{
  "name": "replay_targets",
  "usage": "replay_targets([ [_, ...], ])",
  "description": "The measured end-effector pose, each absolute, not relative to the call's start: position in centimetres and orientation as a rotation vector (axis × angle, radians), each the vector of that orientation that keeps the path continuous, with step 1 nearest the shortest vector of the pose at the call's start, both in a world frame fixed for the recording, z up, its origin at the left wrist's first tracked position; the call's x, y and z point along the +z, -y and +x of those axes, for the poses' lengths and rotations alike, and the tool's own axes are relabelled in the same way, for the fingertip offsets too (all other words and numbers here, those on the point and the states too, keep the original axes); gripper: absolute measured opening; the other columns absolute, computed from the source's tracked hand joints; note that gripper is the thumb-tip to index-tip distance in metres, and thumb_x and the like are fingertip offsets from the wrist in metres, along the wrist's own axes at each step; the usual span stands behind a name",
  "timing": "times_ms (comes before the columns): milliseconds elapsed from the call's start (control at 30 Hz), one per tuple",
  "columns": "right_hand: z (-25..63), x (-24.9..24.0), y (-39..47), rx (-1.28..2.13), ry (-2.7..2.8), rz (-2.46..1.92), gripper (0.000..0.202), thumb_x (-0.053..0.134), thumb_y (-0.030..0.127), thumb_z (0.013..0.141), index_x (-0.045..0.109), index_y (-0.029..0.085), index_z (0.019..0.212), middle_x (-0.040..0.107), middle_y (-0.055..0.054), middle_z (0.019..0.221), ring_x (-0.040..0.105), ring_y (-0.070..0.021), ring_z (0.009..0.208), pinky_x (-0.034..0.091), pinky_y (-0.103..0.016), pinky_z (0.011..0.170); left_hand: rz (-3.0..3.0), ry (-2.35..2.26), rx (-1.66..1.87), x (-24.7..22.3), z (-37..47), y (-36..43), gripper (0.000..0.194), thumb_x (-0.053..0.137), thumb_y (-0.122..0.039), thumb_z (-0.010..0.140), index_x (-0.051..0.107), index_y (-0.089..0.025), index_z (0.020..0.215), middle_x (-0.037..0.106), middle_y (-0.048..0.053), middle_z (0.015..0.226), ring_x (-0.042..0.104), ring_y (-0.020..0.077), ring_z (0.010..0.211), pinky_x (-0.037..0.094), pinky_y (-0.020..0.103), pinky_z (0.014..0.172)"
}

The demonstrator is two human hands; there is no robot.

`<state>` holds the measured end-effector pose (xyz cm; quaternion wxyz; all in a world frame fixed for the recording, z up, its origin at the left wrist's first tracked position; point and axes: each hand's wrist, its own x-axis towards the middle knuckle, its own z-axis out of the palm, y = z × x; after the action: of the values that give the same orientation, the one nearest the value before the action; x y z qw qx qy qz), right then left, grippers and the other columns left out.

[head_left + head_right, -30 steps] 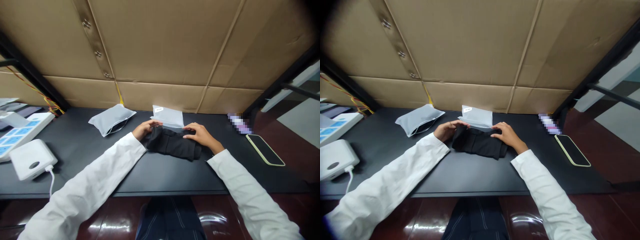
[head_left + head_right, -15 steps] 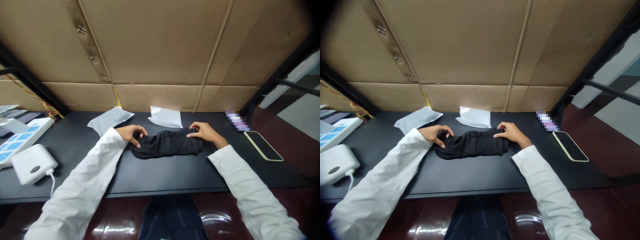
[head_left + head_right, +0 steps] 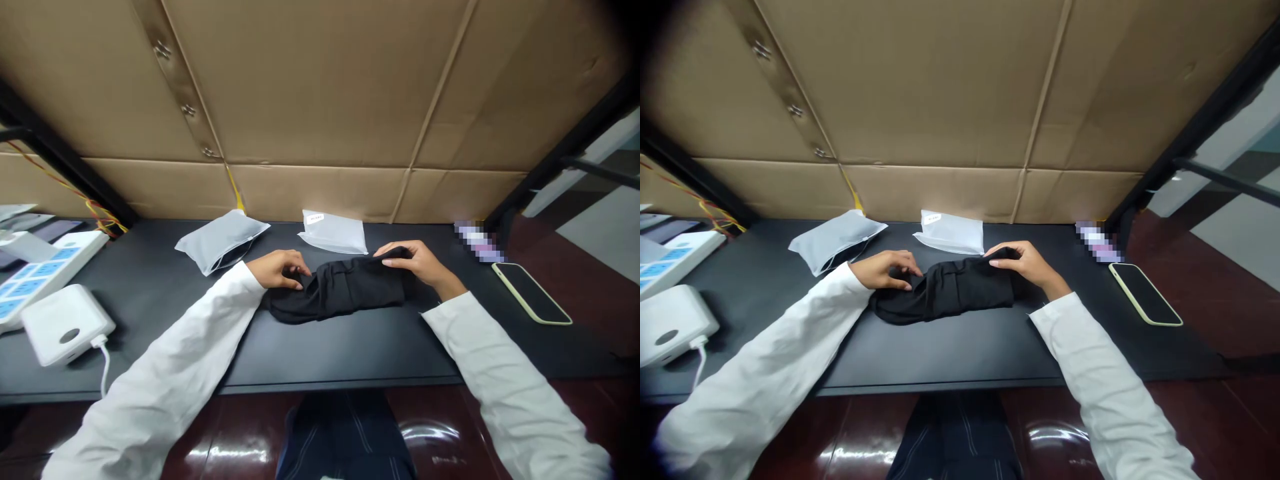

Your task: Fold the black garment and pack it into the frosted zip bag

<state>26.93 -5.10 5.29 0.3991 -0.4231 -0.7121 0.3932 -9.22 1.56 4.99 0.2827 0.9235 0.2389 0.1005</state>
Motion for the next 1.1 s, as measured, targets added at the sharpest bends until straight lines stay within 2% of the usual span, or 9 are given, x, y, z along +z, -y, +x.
replay_targets([
  [167, 27.8, 5.6, 5.9, 1.469, 1.641, -0.811, 0.018, 0.08, 0.034, 0.074, 0.071, 0.021, 0.083, 0.072, -0.009, 0.117, 0.066, -0.0262, 0.112, 0.045, -0.046, 0.103, 2.674, -0.706, 0.643, 5.1, -8.2, -0.3, 0.017, 0.052, -0.027, 0.089, 0.065, -0.017, 0.086, 0.064, 0.007, 0.087, 0.058, 0.017, 0.079, 0.047, 0.029, 0.074],
  [300, 28.3, 5.4, 6.4, 1.967, 1.826, -0.559, 0.025, 0.084, 0.036, 0.07, 0.072, 0.015, 0.076, 0.077, -0.014, 0.098, 0.072, -0.0284, 0.1, 0.048, -0.048, 0.101, 2.802, -0.599, 1.106, 6.7, -7.2, 1.7, 0.013, 0.048, -0.016, 0.088, 0.061, -0.019, 0.087, 0.069, 0.009, 0.102, 0.06, 0.0215, 0.098, 0.045, 0.038, 0.086],
  [367, 28.2, 5.1, 6.5, 2.193, 1.865, -0.434, 0.026, 0.082, 0.037, 0.073, 0.074, 0.013, 0.081, 0.077, -0.014, 0.087, 0.074, -0.0286, 0.093, 0.049, -0.05, 0.1, 2.793, -0.493, 1.045, 8.0, -6.9, 2.9, 0.008, 0.053, -0.013, 0.084, 0.059, -0.019, 0.083, 0.071, 0.006, 0.098, 0.061, 0.0204, 0.095, 0.044, 0.037, 0.087],
  [467, 27.9, 4.6, 6.4, 2.318, 1.846, -0.382, 0.027, 0.081, 0.036, 0.074, 0.075, 0.012, 0.087, 0.077, -0.013, 0.084, 0.075, -0.0268, 0.087, 0.052, -0.047, 0.096, 2.677, -0.28, 0.547, 9.4, -6.6, 4.4, 0.008, 0.06, -0.011, 0.077, 0.058, -0.019, 0.076, 0.072, 0.006, 0.097, 0.062, 0.0194, 0.094, 0.045, 0.033, 0.085],
  [633, 27.5, 5.2, 6.3, 2.27, 1.911, -0.527, 0.029, 0.086, 0.038, 0.066, 0.078, 0.015, 0.082, 0.077, -0.012, 0.081, 0.075, -0.0273, 0.083, 0.055, -0.043, 0.092, 2.335, -0.192, 0.008, 9.1, -6.4, 5.2, 0.014, 0.071, -0.013, 0.07, 0.059, -0.021, 0.068, 0.071, 0.005, 0.091, 0.063, 0.02, 0.088, 0.048, 0.028, 0.079],
  [767, 27.5, 6.1, 6.4, 2.246, 1.96, -0.647, 0.027, 0.089, 0.039, 0.059, 0.079, 0.02, 0.076, 0.077, -0.009, 0.079, 0.075, -0.0274, 0.081, 0.055, -0.044, 0.093, 2.328, -0.325, -0.007, 8.0, -6.3, 5.0, 0.026, 0.073, -0.014, 0.066, 0.067, -0.024, 0.09, 0.067, 0.002, 0.088, 0.061, 0.0205, 0.083, 0.047, 0.028, 0.075],
  [867, 27.5, 6.4, 6.3, 2.184, 2.012, -0.647, 0.026, 0.088, 0.04, 0.06, 0.079, 0.022, 0.076, 0.077, -0.008, 0.079, 0.074, -0.0267, 0.082, 0.053, -0.045, 0.095, 2.354, -0.341, 0.02, 7.7, -6.4, 4.8, 0.018, 0.074, -0.019, 0.069, 0.069, -0.024, 0.085, 0.066, 0.003, 0.085, 0.059, 0.0206, 0.083, 0.046, 0.028, 0.076],
  [933, 27.5, 6.4, 6.2, 2.024, 2.022, -0.709, 0.027, 0.087, 0.041, 0.062, 0.079, 0.021, 0.077, 0.077, -0.009, 0.083, 0.073, -0.0269, 0.087, 0.051, -0.045, 0.096, 2.33, -0.329, 0.029, 7.8, -6.5, 4.6, 0.005, 0.072, -0.026, 0.075, 0.069, -0.023, 0.078, 0.067, 0.005, 0.084, 0.06, 0.0203, 0.082, 0.045, 0.029, 0.077],
  [1100, 27.3, 4.7, 5.0, 1.354, 1.81, -1.25, 0.042, 0.074, 0.055, 0.072, 0.076, 0.019, 0.093, 0.075, -0.006, 0.091, 0.067, -0.0255, 0.094, 0.051, -0.037, 0.088, 2.175, -0.437, 0.041, 7.9, -7.0, 3.5, 0.033, 0.058, -0.047, 0.088, 0.067, -0.017, 0.077, 0.067, 0.006, 0.083, 0.06, 0.018, 0.078, 0.046, 0.029, 0.076],
])
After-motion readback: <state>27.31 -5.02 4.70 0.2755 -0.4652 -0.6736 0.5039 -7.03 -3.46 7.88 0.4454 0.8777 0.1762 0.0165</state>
